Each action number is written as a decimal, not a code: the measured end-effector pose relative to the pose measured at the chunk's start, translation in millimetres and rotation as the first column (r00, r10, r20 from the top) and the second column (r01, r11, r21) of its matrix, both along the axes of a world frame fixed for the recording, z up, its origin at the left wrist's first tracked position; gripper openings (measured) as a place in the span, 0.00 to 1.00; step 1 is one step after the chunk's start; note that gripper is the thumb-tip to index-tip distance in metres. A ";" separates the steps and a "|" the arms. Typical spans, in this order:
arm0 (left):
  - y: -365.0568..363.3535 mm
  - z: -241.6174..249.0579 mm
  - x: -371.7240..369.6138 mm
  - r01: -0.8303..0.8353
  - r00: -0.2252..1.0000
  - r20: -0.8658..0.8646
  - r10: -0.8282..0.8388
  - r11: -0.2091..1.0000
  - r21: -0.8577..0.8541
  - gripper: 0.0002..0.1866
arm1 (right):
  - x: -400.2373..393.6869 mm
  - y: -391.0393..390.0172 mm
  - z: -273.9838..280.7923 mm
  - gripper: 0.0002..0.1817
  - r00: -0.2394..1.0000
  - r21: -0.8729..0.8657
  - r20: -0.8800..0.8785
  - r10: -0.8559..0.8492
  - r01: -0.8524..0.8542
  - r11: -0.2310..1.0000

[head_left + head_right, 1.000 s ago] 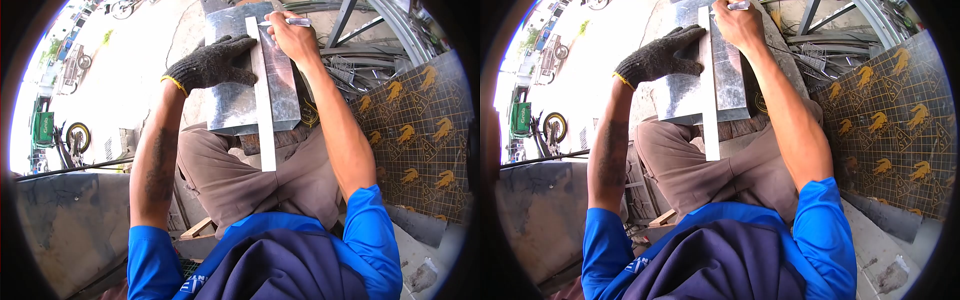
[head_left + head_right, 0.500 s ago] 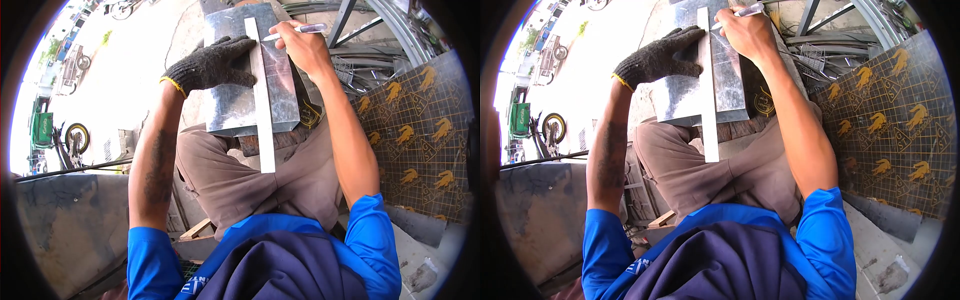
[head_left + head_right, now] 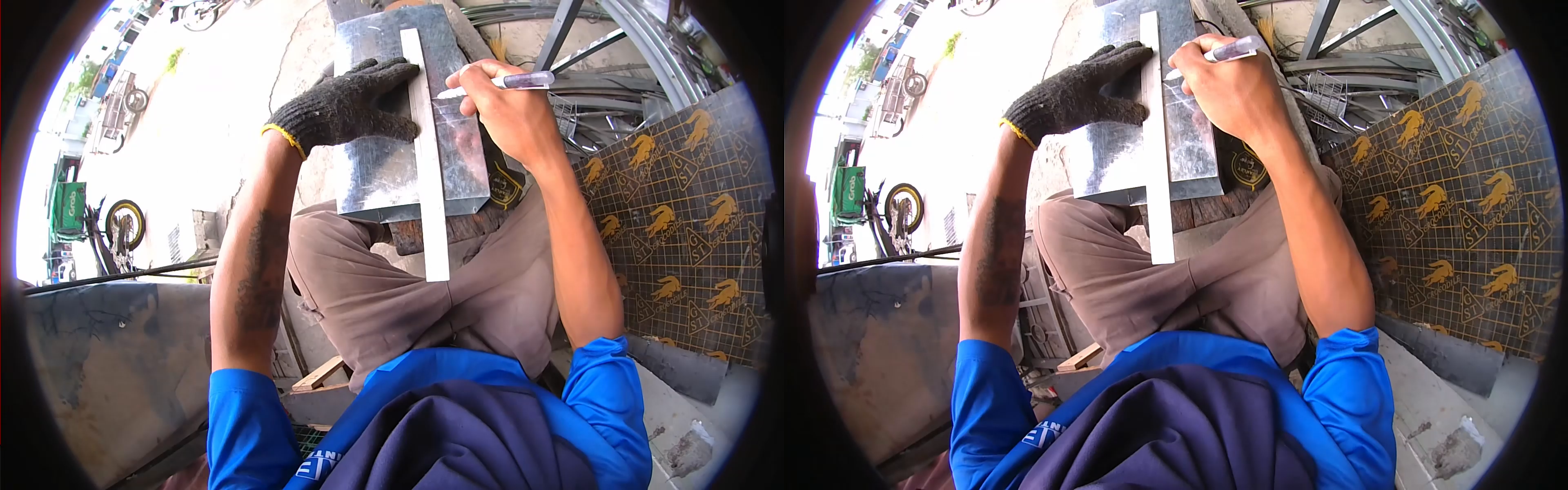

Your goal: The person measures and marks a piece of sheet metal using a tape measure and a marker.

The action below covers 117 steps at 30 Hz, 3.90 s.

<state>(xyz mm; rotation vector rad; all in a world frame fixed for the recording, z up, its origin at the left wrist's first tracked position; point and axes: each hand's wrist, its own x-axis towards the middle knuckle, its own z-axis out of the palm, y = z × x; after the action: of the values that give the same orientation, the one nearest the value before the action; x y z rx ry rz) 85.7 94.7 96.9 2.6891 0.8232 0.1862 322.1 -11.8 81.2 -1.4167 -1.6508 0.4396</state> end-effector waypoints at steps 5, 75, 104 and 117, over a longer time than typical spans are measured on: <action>-0.4 -2.0 -0.9 -0.013 1.000 -0.026 0.014 0.999 0.041 0.51 | 0.2 3.1 -2.2 0.08 0.998 0.062 0.058 0.022 -0.025 0.998; 29.6 -7.6 -75.5 -0.056 0.998 0.020 0.062 0.966 -0.251 0.43 | -158.5 -117.5 -35.6 0.27 0.991 0.135 -0.062 0.115 -0.106 0.985; 27.7 -9.5 -74.6 -0.065 0.997 -0.040 0.059 0.983 -0.173 0.44 | -154.1 -117.6 -36.1 0.28 0.986 0.144 -0.098 0.132 -0.118 0.983; 27.3 -7.6 -74.1 -0.119 0.993 -0.054 0.108 0.957 -0.265 0.47 | -152.7 -117.8 -33.0 0.28 0.986 0.125 -0.091 0.139 -0.127 0.984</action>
<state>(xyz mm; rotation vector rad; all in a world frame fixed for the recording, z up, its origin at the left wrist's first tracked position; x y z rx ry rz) 11.7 121.9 89.3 2.4018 0.9430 0.0442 169.4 -129.5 48.1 -1.1831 -1.6681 0.4717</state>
